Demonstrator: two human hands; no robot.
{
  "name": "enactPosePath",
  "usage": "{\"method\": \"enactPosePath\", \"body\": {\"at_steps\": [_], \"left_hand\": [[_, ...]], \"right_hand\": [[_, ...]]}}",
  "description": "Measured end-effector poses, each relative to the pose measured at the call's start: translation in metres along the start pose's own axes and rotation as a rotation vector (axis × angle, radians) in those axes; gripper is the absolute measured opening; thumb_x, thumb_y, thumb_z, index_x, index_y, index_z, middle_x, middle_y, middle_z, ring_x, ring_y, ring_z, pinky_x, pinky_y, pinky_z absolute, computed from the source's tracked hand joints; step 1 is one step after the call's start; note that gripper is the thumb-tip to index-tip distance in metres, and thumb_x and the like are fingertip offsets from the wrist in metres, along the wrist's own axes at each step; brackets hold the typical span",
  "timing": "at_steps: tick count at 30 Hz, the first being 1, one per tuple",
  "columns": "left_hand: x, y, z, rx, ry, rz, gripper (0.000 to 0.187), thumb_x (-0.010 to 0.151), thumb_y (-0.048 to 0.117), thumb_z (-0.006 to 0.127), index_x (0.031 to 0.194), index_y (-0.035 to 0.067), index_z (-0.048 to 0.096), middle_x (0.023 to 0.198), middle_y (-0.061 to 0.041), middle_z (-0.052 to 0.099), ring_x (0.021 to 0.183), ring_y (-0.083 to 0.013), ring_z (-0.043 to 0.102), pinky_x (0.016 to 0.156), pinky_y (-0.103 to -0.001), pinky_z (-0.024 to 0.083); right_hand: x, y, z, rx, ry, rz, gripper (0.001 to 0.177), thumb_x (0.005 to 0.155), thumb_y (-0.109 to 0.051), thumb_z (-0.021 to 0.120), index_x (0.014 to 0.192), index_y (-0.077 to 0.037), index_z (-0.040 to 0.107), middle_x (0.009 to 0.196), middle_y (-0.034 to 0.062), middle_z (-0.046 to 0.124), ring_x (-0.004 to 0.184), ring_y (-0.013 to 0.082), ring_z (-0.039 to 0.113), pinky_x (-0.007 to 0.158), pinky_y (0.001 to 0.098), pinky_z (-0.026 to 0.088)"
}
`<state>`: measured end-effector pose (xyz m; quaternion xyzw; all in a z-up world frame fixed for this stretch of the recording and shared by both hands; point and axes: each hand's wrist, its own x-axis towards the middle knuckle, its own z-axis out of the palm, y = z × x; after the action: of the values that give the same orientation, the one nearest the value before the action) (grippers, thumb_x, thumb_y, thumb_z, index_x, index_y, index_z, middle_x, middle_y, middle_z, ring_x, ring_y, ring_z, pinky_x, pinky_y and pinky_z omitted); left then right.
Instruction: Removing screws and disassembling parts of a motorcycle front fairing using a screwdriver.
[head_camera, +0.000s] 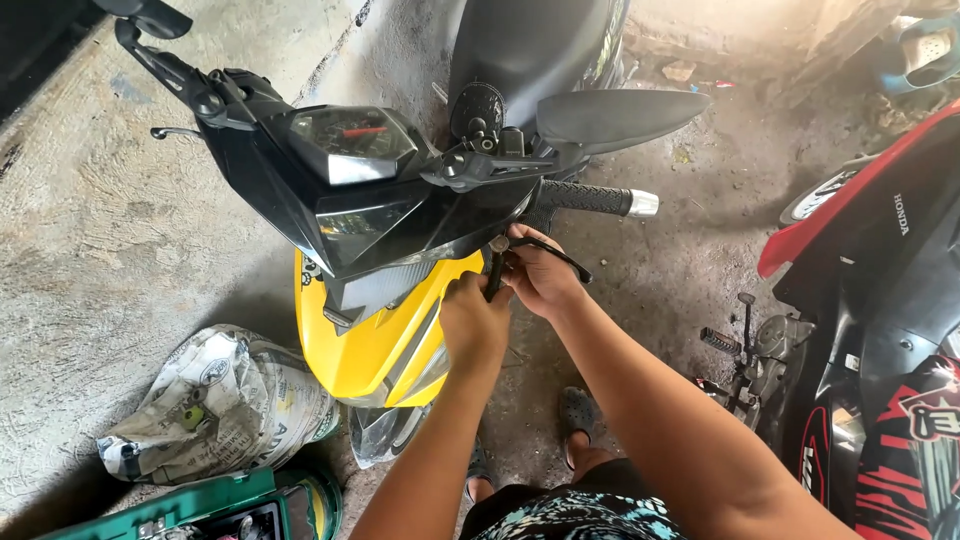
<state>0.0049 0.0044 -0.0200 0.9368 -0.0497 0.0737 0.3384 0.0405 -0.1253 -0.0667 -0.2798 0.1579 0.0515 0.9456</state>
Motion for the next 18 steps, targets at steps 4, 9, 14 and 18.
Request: {"method": "enactPosePath", "body": {"at_steps": [4, 9, 14, 18], "left_hand": [[-0.002, -0.006, 0.006, -0.007, -0.046, -0.036, 0.027, 0.078, 0.02, 0.082, 0.093, 0.0, 0.07, 0.087, -0.019, 0.072, 0.08, -0.0369, 0.07, 0.073, -0.045, 0.054], [0.006, -0.007, 0.003, -0.452, -0.474, -0.511, 0.026, 0.098, 0.023, 0.063, 0.099, 0.001, 0.076, 0.088, -0.016, 0.078, 0.076, -0.0207, 0.07, 0.071, -0.033, 0.051], [0.014, -0.009, -0.012, -0.831, -0.463, -0.632, 0.023, 0.093, 0.023, 0.066, 0.109, 0.006, 0.072, 0.091, -0.003, 0.075, 0.072, -0.0118, 0.066, 0.067, -0.028, 0.048], [0.007, -0.007, -0.016, -0.544, -0.317, -0.428, 0.028, 0.086, 0.014, 0.078, 0.108, -0.002, 0.072, 0.09, -0.01, 0.078, 0.074, -0.0114, 0.071, 0.071, -0.025, 0.055]], "right_hand": [[0.005, 0.001, -0.006, -0.033, -0.042, -0.035, 0.009, 0.102, -0.013, 0.061, 0.097, -0.005, 0.063, 0.09, 0.0037, 0.068, 0.077, 0.0135, 0.065, 0.072, 0.0306, 0.057], [0.009, 0.0, -0.012, -0.117, 0.057, -0.023, 0.012, 0.104, -0.016, 0.063, 0.099, -0.005, 0.067, 0.084, 0.0032, 0.068, 0.066, 0.0095, 0.058, 0.058, 0.025, 0.047], [0.013, 0.003, -0.012, -0.069, -0.004, -0.058, 0.013, 0.102, -0.017, 0.065, 0.096, -0.005, 0.066, 0.084, 0.0047, 0.069, 0.068, 0.012, 0.062, 0.059, 0.0269, 0.049], [0.018, 0.01, -0.018, -0.052, 0.027, -0.1, 0.013, 0.101, -0.017, 0.067, 0.096, -0.005, 0.069, 0.084, 0.0029, 0.07, 0.069, 0.0105, 0.061, 0.061, 0.0261, 0.049]]}}
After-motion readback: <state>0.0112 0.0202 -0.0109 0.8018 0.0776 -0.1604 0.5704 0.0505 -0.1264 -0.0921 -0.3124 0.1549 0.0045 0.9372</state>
